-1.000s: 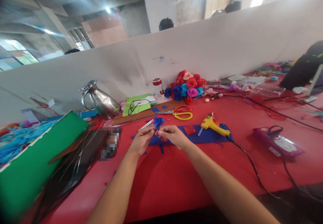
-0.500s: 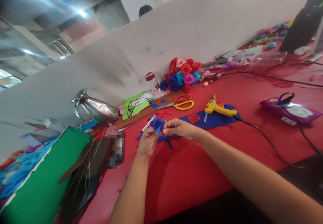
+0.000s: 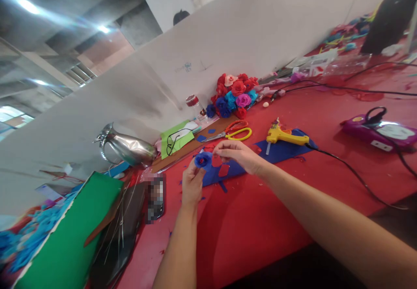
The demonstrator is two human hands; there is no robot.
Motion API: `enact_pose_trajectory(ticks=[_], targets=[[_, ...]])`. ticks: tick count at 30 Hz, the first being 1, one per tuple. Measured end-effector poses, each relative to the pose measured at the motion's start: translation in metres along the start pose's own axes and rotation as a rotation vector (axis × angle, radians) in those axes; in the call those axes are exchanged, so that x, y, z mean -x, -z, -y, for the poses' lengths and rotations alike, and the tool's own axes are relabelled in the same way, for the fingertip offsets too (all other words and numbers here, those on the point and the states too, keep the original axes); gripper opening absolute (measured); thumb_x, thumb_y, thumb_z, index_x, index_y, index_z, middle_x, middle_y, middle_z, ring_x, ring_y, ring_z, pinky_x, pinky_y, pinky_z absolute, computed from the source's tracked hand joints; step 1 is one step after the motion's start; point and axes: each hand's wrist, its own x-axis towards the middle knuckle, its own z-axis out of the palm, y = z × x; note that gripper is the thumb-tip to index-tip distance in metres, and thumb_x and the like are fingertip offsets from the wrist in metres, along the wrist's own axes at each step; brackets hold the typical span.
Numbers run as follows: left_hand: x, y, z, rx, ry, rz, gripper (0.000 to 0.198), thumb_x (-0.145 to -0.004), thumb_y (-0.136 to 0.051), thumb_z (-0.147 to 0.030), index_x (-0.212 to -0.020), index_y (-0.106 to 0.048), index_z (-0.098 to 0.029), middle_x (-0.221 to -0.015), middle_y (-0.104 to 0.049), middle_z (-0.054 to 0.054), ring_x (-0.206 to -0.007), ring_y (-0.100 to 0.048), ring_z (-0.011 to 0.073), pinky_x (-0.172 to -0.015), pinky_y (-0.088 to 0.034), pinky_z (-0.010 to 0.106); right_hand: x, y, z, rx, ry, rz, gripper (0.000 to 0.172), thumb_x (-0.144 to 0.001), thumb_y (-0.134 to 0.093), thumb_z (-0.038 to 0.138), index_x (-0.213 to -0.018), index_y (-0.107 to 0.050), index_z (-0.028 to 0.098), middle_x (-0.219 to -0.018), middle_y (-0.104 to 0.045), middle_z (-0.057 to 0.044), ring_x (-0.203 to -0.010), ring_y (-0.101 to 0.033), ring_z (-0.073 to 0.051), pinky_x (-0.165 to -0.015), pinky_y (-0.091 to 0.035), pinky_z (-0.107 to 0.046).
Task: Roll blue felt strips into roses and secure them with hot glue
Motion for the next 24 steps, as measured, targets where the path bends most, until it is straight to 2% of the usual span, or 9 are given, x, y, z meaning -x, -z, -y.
enact_pose_trajectory(ticks=[4, 12, 15, 17, 20, 22, 24], targets=[[-0.002, 0.002, 0.002, -0.094, -0.141, 0.035, 0.023, -0.079, -0.065, -0.04, -0.091, -0.073, -0.023, -0.096, -0.066, 0.006, -0.098, -0.056, 0.0217, -0.098, -0.039, 0.033, 0.004, -0.005, 0.005, -0.01, 0.011, 0.016, 0.028, -0.067, -0.073, 0.046, -0.07, -0.067, 0.019, -0.061, -0.057, 0.001, -0.057, -0.048, -0.012, -0.056, -0.038, -0.026], [0.001, 0.0, 0.006, -0.084, -0.07, 0.08, 0.024, -0.079, -0.067, -0.042, -0.087, -0.074, -0.02, -0.088, -0.068, 0.004, -0.085, -0.057, 0.0188, -0.086, -0.045, 0.03, 0.004, -0.007, 0.003, -0.006, 0.02, 0.043, 0.027, -0.066, -0.075, 0.043, -0.064, -0.063, 0.019, -0.056, -0.053, 0.002, -0.052, -0.043, -0.01, -0.053, -0.034, -0.026], [0.002, -0.001, 0.007, 0.0, -0.029, 0.073, 0.023, -0.075, -0.071, -0.039, -0.087, -0.075, -0.02, -0.086, -0.069, 0.003, -0.083, -0.059, 0.0176, -0.084, -0.046, 0.03, 0.004, -0.007, 0.003, -0.028, 0.029, 0.021, 0.026, -0.067, -0.074, 0.042, -0.063, -0.063, 0.019, -0.056, -0.053, 0.003, -0.052, -0.043, -0.01, -0.053, -0.033, -0.026], [0.001, -0.004, 0.006, 0.092, 0.01, 0.041, 0.023, -0.071, -0.075, -0.038, -0.085, -0.075, -0.02, -0.086, -0.071, 0.002, -0.084, -0.06, 0.0175, -0.086, -0.046, 0.031, 0.004, -0.007, 0.004, -0.035, 0.03, -0.003, 0.026, -0.068, -0.072, 0.042, -0.063, -0.063, 0.018, -0.057, -0.054, 0.002, -0.053, -0.045, -0.01, -0.053, -0.034, -0.026], [-0.001, -0.01, 0.005, 0.25, 0.086, -0.082, 0.027, -0.064, -0.08, -0.037, -0.084, -0.075, -0.019, -0.084, -0.072, 0.002, -0.084, -0.063, 0.0169, -0.086, -0.046, 0.032, 0.001, -0.005, 0.001, 0.0, 0.001, -0.095, 0.025, -0.07, -0.069, 0.041, -0.063, -0.061, 0.018, -0.059, -0.057, 0.002, -0.054, -0.045, -0.01, -0.054, -0.034, -0.026], [-0.002, -0.014, 0.004, 0.355, 0.169, -0.174, 0.028, -0.058, -0.082, -0.035, -0.078, -0.073, -0.018, -0.077, -0.071, 0.001, -0.075, -0.062, 0.0139, -0.079, -0.048, 0.03, -0.001, -0.005, -0.003, 0.049, -0.039, -0.158, 0.023, -0.069, -0.069, 0.039, -0.064, -0.062, 0.018, -0.059, -0.057, 0.002, -0.053, -0.044, -0.009, -0.054, -0.035, -0.026], [-0.003, -0.017, 0.003, 0.449, 0.256, -0.24, 0.029, -0.052, -0.085, -0.031, -0.071, -0.069, -0.017, -0.071, -0.069, -0.001, -0.067, -0.06, 0.0106, -0.071, -0.047, 0.026, -0.001, -0.007, -0.01, 0.102, -0.074, -0.144, 0.02, -0.067, -0.07, 0.037, -0.067, -0.063, 0.018, -0.06, -0.057, 0.002, -0.054, -0.046, -0.01, -0.055, -0.036, -0.026]])
